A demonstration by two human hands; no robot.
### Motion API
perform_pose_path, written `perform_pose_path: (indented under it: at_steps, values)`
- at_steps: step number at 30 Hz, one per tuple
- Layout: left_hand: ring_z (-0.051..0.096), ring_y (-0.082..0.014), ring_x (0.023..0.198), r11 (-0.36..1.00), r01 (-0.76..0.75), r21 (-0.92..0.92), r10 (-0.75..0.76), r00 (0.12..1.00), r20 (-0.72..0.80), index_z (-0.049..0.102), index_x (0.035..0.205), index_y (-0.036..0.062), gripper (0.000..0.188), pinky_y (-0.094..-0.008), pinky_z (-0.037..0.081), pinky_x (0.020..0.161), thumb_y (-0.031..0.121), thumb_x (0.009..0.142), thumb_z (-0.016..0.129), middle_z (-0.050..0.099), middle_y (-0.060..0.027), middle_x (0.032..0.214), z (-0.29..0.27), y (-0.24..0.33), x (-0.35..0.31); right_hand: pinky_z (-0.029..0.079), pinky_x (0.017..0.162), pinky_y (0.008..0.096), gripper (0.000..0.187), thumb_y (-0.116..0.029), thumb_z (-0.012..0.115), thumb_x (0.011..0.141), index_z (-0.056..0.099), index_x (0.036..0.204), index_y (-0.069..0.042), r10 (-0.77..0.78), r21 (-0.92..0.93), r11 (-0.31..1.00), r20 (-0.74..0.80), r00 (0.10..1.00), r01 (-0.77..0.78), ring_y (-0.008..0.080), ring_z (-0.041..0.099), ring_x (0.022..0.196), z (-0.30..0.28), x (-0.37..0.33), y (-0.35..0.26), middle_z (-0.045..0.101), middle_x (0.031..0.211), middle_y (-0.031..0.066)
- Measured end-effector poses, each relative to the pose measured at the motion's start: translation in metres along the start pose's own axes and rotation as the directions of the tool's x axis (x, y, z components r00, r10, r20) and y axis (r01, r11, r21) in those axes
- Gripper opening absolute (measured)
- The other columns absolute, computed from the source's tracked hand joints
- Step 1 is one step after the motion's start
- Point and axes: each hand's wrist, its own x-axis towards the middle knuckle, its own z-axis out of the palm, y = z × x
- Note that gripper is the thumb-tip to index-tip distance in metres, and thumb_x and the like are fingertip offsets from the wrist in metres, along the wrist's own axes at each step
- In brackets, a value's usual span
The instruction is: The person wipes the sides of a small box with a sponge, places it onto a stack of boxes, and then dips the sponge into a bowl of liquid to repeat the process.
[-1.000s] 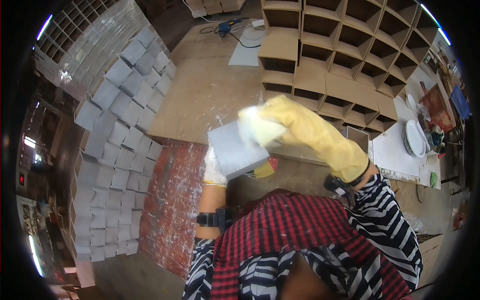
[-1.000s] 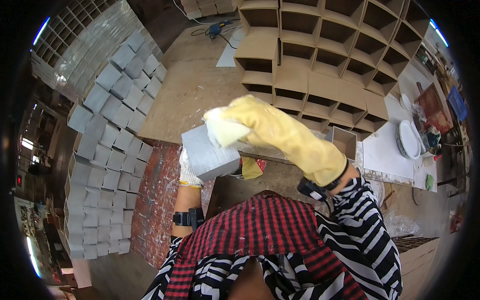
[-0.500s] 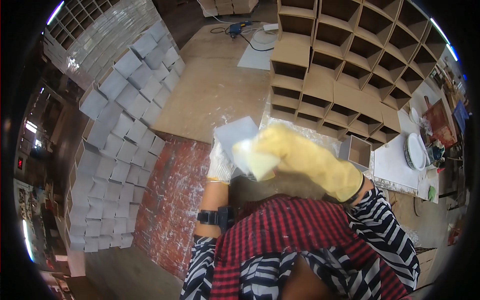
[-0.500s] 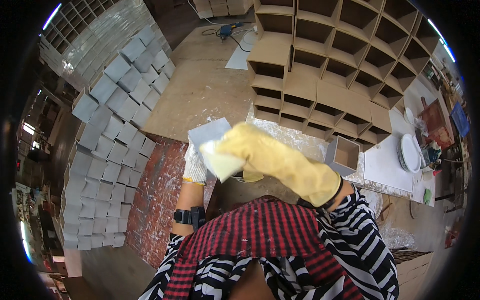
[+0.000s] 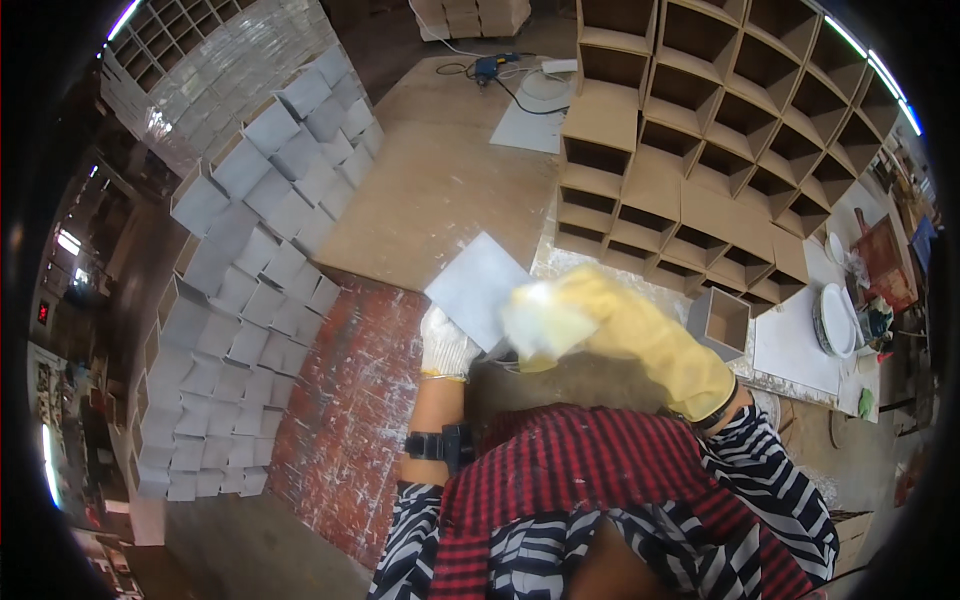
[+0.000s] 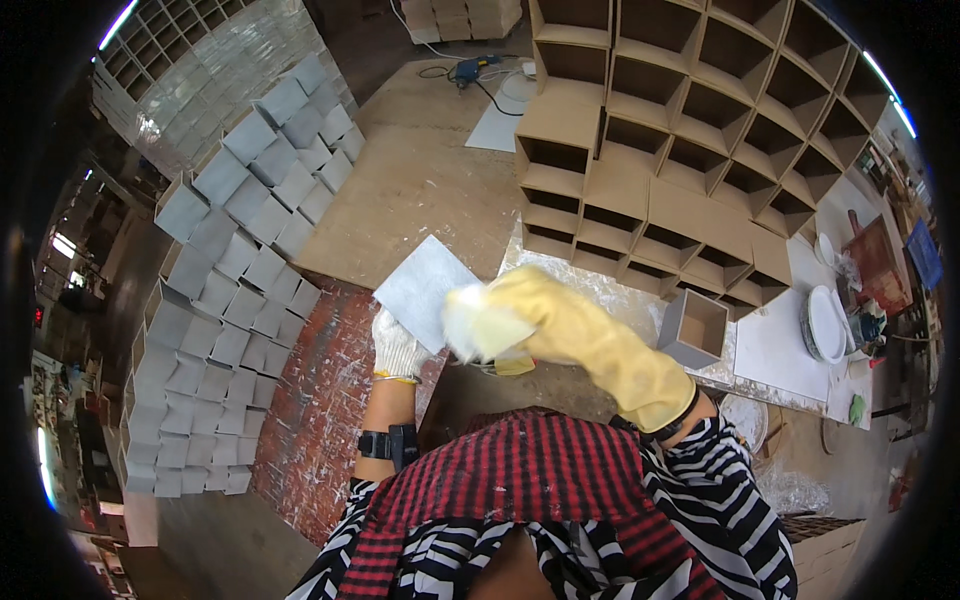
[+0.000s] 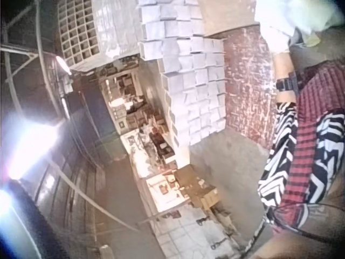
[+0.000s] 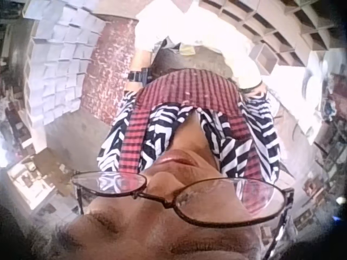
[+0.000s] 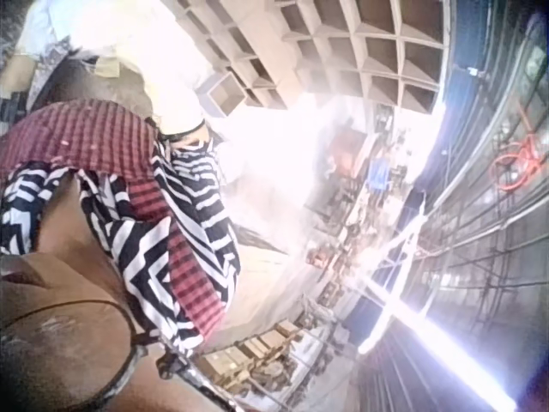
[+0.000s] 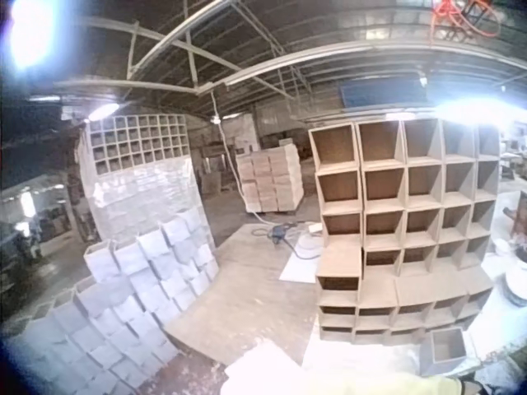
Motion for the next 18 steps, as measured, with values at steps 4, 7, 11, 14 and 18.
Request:
perform_pose_path:
  at_steps: [4, 7, 11, 14, 18]
  values:
    - [0.056, -0.0258, 0.123, 0.794, -0.186, 0.578, 0.204, 0.978, 0.034, 0.057, 0.13, 0.0039, 0.042, -0.0415, 0.045, 0.104, 0.028, 0.096, 0.049, 0.059, -0.0115, 0.134, 0.008, 0.006, -0.005, 0.048, 0.098, 0.0361, 0.067, 0.013, 0.067, 0.069, 0.058, 0.132, -0.008, 0.46, 0.022, 0.878, -0.317, 0.829, -0.479, 0.0302, 0.062, 0.113, -0.017, -0.045, 0.008, 0.065, 0.116, 0.0137]
    - [0.063, -0.0253, 0.112, -0.615, -0.102, 0.782, 0.338, 0.862, 0.379, 0.065, 0.119, 0.005, 0.037, -0.041, 0.05, 0.095, 0.029, 0.093, 0.055, 0.067, -0.0095, 0.121, 0.009, 0.004, -0.012, 0.044, 0.104, 0.0341, 0.065, 0.013, 0.06, 0.067, 0.059, 0.129, -0.007, 0.534, 0.083, 0.838, -0.327, 0.78, -0.54, 0.0256, 0.058, 0.119, -0.019, -0.05, 0.015, 0.06, 0.125, 0.0107]
    - [0.063, -0.0254, 0.11, -0.724, -0.158, 0.672, 0.35, 0.755, 0.555, 0.065, 0.118, 0.0053, 0.037, -0.041, 0.05, 0.094, 0.03, 0.093, 0.056, 0.067, -0.0096, 0.119, 0.016, 0.001, -0.012, 0.042, 0.106, 0.0336, 0.066, 0.011, 0.054, 0.066, 0.06, 0.13, -0.005, 0.572, 0.211, 0.82, -0.36, 0.737, -0.533, 0.0224, 0.058, 0.119, -0.019, -0.059, 0.02, 0.059, 0.125, 0.0088]
    - [0.064, -0.0254, 0.109, -0.764, -0.192, 0.616, 0.321, 0.714, 0.622, 0.066, 0.117, 0.0055, 0.037, -0.041, 0.05, 0.092, 0.031, 0.093, 0.057, 0.068, -0.0097, 0.118, 0.015, 0.007, -0.007, 0.041, 0.107, 0.0342, 0.068, 0.006, 0.054, 0.065, 0.057, 0.133, -0.002, 0.612, 0.134, 0.787, -0.303, 0.731, -0.603, 0.0229, 0.057, 0.12, -0.024, -0.06, 0.016, 0.059, 0.126, 0.0103]
    - [0.065, -0.0255, 0.107, -0.822, -0.217, 0.527, 0.256, 0.685, 0.682, 0.066, 0.116, 0.0058, 0.036, -0.041, 0.051, 0.091, 0.032, 0.092, 0.058, 0.068, -0.0099, 0.116, 0.015, 0.015, -0.012, 0.039, 0.108, 0.0353, 0.073, 0.0, 0.057, 0.064, 0.053, 0.137, -0.001, 0.637, 0.103, 0.764, -0.27, 0.722, -0.637, 0.0237, 0.056, 0.121, -0.03, -0.051, -0.001, 0.06, 0.125, 0.011]
